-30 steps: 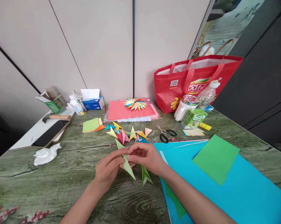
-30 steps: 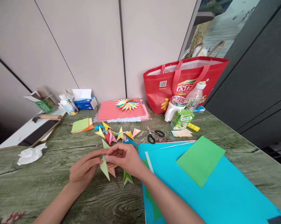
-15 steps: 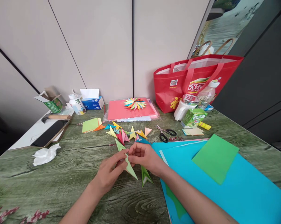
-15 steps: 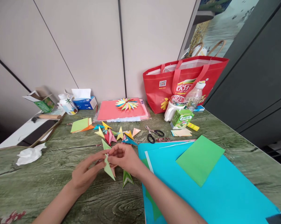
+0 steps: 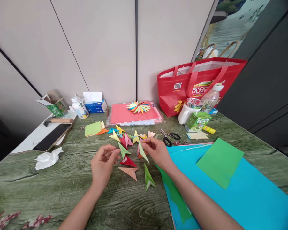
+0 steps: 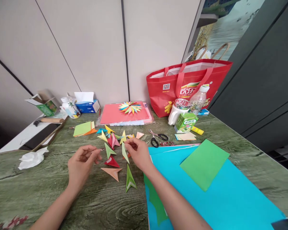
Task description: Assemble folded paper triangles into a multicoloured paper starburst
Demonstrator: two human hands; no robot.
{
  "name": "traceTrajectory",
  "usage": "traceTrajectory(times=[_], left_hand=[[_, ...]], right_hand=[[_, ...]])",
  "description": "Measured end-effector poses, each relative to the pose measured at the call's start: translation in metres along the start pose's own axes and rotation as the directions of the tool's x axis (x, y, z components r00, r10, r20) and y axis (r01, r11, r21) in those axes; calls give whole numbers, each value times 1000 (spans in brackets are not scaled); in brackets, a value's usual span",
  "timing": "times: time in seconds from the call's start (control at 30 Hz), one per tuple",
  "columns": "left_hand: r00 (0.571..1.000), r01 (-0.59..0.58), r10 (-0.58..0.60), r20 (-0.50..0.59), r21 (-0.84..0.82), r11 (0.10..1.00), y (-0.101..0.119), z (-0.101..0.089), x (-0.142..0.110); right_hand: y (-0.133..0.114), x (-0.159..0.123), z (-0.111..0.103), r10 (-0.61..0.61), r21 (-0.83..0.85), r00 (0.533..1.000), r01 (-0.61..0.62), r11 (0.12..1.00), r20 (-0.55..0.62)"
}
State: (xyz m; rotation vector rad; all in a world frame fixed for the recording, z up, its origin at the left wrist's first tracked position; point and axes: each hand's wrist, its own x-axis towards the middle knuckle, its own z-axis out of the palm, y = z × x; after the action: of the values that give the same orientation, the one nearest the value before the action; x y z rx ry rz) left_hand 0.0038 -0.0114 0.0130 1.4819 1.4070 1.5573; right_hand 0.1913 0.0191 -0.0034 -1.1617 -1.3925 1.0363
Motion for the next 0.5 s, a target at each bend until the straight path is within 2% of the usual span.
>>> traceTrajectory(times=[0.07, 0.13, 0.3, 0.5], left_hand=[[995, 97, -95, 36, -42, 994, 3, 2, 0], [992, 118, -117, 53, -23, 993, 3, 3, -1], [992, 83, -89, 91, 73, 994, 1, 5, -5], [977, 50, -75, 201, 124, 991, -4, 6, -8]], right_hand=[[-2, -2, 1, -54, -64, 999, 54, 997, -1], [-7, -7, 3, -111, -70, 993, 113, 991, 30], [-22, -19, 12, -186, 29, 965, 184, 983, 186], [-26, -23, 17, -182, 57, 962, 174, 983, 202]])
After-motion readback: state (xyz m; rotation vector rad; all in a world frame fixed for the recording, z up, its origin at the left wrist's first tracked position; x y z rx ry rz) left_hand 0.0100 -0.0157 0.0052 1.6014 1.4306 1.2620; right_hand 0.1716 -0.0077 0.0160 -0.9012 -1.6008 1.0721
